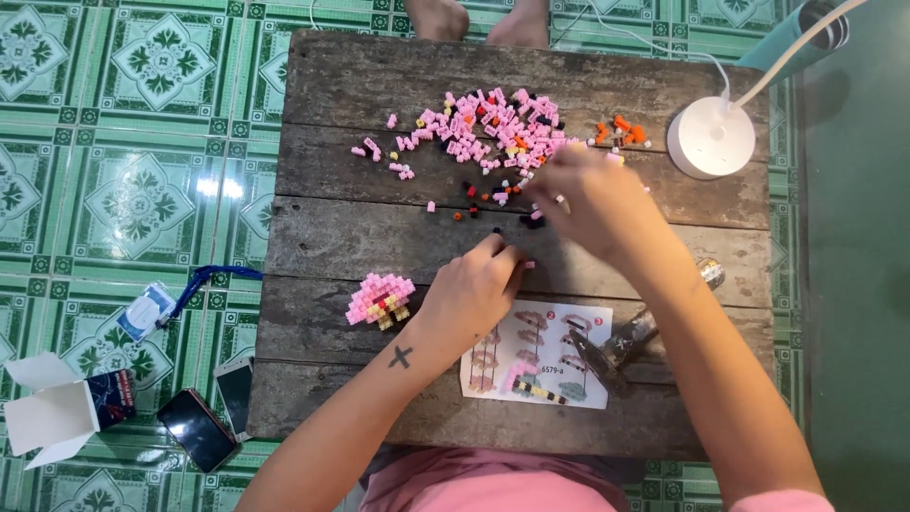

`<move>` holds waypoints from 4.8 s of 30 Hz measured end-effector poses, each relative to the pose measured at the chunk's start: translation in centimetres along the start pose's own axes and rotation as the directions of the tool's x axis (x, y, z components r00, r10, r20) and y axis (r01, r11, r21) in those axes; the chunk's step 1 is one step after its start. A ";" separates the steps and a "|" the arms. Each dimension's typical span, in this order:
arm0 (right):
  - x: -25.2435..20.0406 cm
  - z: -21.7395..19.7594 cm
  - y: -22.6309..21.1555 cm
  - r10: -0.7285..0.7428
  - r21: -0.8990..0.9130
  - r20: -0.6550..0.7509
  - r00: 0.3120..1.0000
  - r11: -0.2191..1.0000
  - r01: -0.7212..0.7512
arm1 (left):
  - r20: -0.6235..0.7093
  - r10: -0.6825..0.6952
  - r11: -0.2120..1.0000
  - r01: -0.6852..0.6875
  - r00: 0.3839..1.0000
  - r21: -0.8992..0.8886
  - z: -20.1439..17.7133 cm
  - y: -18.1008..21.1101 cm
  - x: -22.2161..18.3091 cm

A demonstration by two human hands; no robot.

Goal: Assembling a small figure using interlocking plastic toy blocks while following a printed instruction sheet and using a small toy hammer to secure parts.

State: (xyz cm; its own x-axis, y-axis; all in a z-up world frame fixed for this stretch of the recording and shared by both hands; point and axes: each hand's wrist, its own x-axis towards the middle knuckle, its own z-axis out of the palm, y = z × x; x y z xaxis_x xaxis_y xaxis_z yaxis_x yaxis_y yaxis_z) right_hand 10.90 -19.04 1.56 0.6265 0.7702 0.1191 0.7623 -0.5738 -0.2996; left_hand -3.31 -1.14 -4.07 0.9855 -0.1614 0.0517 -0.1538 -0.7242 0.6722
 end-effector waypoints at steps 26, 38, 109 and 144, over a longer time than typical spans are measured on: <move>-5.2 1.4 -0.6 0.008 0.183 -0.087 0.996 0.983 0.008 | -0.065 0.183 0.964 -0.166 0.981 0.207 3.2 -2.1 -0.9; -8.8 5.3 -1.3 0.011 0.311 -0.254 0.967 0.948 0.071 | -0.096 0.172 0.970 -0.152 0.980 0.189 2.8 -2.1 -0.5; -18.6 0.4 -3.7 -0.176 0.179 -0.160 0.971 0.962 0.204 | -0.122 0.323 0.946 -0.322 0.939 0.030 -0.1 3.9 -11.0; -19.7 4.7 -10.7 0.114 0.289 -0.238 0.965 0.957 -0.041 | -0.141 0.337 0.940 -0.342 0.931 -0.008 0.3 4.3 -10.9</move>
State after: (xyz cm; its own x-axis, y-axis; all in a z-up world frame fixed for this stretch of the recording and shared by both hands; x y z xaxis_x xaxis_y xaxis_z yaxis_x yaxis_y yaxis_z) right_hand -10.39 -26.71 -2.03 0.7296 0.6116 0.3061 0.6564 -0.5003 -0.5646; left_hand -14.77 -2.69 -2.01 0.8755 -0.3003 0.3786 -0.4808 -0.6199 0.6201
